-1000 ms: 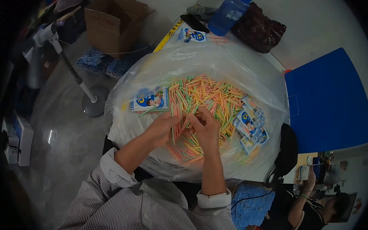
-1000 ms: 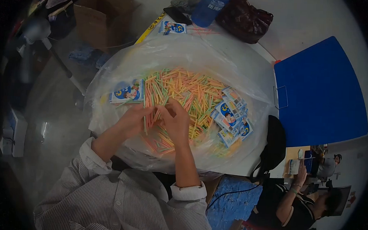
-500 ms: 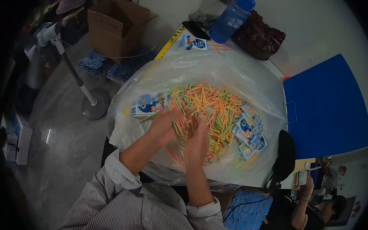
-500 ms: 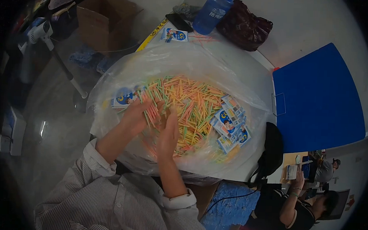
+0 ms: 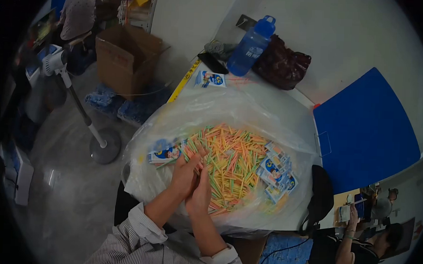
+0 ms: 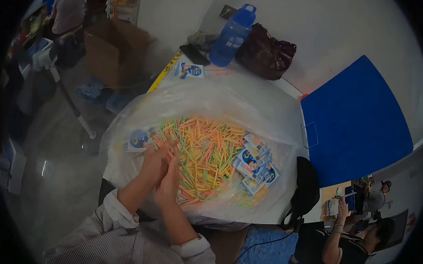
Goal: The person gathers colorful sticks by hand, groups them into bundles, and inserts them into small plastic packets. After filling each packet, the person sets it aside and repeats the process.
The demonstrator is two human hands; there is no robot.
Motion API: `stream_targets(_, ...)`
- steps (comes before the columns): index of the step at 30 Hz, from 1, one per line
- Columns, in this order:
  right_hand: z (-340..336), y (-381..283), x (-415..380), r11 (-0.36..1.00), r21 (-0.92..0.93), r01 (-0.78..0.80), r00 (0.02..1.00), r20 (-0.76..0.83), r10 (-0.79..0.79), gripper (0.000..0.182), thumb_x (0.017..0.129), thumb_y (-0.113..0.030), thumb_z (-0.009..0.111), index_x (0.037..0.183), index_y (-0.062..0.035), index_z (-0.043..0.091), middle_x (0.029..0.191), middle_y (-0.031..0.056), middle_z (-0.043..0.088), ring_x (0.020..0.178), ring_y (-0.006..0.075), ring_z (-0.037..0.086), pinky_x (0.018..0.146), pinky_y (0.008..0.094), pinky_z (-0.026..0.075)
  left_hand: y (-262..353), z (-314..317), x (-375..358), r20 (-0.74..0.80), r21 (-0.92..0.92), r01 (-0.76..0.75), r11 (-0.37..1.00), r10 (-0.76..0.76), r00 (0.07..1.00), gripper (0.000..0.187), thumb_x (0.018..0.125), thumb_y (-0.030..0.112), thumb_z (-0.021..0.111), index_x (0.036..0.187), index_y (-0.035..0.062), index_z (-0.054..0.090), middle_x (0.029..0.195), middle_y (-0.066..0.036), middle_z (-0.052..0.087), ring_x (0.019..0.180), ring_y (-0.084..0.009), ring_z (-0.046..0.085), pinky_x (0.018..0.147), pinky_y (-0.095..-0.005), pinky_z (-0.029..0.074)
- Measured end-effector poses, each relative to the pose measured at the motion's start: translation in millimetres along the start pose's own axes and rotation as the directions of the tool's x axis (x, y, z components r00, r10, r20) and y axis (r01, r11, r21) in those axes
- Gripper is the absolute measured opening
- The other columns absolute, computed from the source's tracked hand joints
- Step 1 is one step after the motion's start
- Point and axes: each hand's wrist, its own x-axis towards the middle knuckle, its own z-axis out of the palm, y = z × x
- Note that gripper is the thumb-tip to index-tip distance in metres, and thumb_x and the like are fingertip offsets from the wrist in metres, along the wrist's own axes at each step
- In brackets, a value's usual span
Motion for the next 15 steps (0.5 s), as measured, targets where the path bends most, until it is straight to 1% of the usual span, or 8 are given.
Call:
stream_targets(3, -11.6, -4.1, 10.7, 0.991, 0.131, -0.039, 0.999, 0.001, 0.040, 0.039, 0.089, -0.032, 0.034, 0.117, -0.0054, 0.039, 0.112, 0.0056, 0.045, 0.102, 0.0163, 0.044, 0.088, 0.0294, 0.034, -6.4, -8.0, 2.5, -0.004, 0.141, 0.075, 0.987, -0.075, 0.997, 0.019, 0.085, 0.009, 0.043, 0.103, 0.0014, 0.045, 0.098, -0.010, 0.053, 0.087, -0.0161, 0.050, 0.078, -0.0307, 0.042)
stream_targets(6, -19.1, -2.4, 17.5, 0.990, 0.132, 0.043, 0.999, 0.010, -0.044, 0.040, 0.090, -0.034, 0.031, 0.116, -0.0053, 0.042, 0.112, 0.0055, 0.046, 0.104, 0.0160, 0.044, 0.089, 0.0283, 0.033, -10.0, -11.2, 5.2, 0.018, 0.244, 0.078, 0.967, -0.085, 0.996, 0.020, 0.085, 0.011, 0.045, 0.103, 0.0026, 0.044, 0.104, -0.008, 0.052, 0.086, -0.0134, 0.049, 0.074, -0.0258, 0.041)
stream_targets(7, -19.8, -3.9, 15.8, 0.990, 0.132, 0.053, 0.999, 0.005, -0.054, 0.040, 0.090, -0.034, 0.031, 0.116, -0.0053, 0.042, 0.112, 0.0055, 0.046, 0.104, 0.0160, 0.044, 0.089, 0.0283, 0.033, -8.5, -8.1, 2.2, 0.009, 0.349, 0.068, 0.935, -0.076, 0.997, 0.021, 0.085, 0.011, 0.045, 0.104, 0.0022, 0.043, 0.103, -0.008, 0.053, 0.087, -0.0135, 0.049, 0.075, -0.0259, 0.040)
stream_targets(8, -11.7, -9.4, 9.0, 0.988, 0.154, 0.013, 1.000, 0.017, -0.015, 0.041, 0.089, -0.035, 0.031, 0.115, -0.0048, 0.042, 0.112, 0.0055, 0.047, 0.104, 0.0161, 0.044, 0.089, 0.0281, 0.033, -8.1, -6.3, -1.1, -0.002, 0.448, 0.060, 0.892, -0.066, 0.998, 0.022, 0.085, 0.012, 0.045, 0.104, 0.0018, 0.043, 0.102, -0.008, 0.053, 0.088, -0.0137, 0.049, 0.076, -0.0260, 0.040)
stream_targets(9, -8.0, -12.4, 4.3, 0.984, 0.175, -0.031, 0.999, 0.032, 0.026, 0.042, 0.089, -0.036, 0.032, 0.115, -0.0043, 0.043, 0.112, 0.0055, 0.047, 0.104, 0.0162, 0.044, 0.090, 0.0279, 0.033, -10.3, -8.0, -2.8, -0.002, 0.448, 0.066, 0.892, -0.072, 0.997, 0.022, 0.085, 0.012, 0.045, 0.104, 0.0018, 0.043, 0.102, -0.008, 0.053, 0.088, -0.0137, 0.049, 0.076, -0.0260, 0.040)
stream_targets(11, -16.4, -8.8, 9.0, 0.986, 0.165, -0.025, 1.000, 0.020, 0.022, 0.044, 0.090, -0.037, 0.030, 0.117, -0.0044, 0.040, 0.112, 0.0050, 0.046, 0.104, 0.0157, 0.043, 0.089, 0.0276, 0.033, -13.8, -13.0, -5.3, 0.199, 0.693, -0.191, 0.695, 0.071, 0.977, 0.025, 0.085, 0.014, 0.044, 0.106, 0.0006, 0.042, 0.101, -0.007, 0.053, 0.090, -0.0145, 0.049, 0.077, -0.0265, 0.039)
stream_targets(13, -16.0, -6.6, 7.4, 0.987, 0.160, -0.026, 1.000, 0.009, 0.024, 0.045, 0.090, -0.038, 0.028, 0.120, -0.0045, 0.038, 0.111, 0.0045, 0.046, 0.103, 0.0153, 0.043, 0.089, 0.0274, 0.033, -15.3, -14.2, -10.4, 0.205, 0.743, -0.219, 0.633, 0.096, 0.974, 0.027, 0.086, 0.017, 0.043, 0.107, 0.0001, 0.044, 0.101, -0.007, 0.053, 0.090, -0.0145, 0.049, 0.078, -0.0267, 0.039)
stream_targets(15, -7.5, -6.4, 0.4, 0.994, -0.112, 0.000, 0.997, -0.078, -0.009, 0.050, 0.090, -0.040, 0.027, 0.123, -0.0037, 0.034, 0.115, 0.0059, 0.044, 0.106, 0.0149, 0.041, 0.090, 0.0261, 0.031, -14.3, -15.6, -14.3, 0.200, 0.795, -0.228, 0.562, 0.112, 0.973, 0.030, 0.086, 0.020, 0.043, 0.108, -0.0005, 0.047, 0.101, -0.007, 0.052, 0.091, -0.0145, 0.049, 0.080, -0.0268, 0.038)
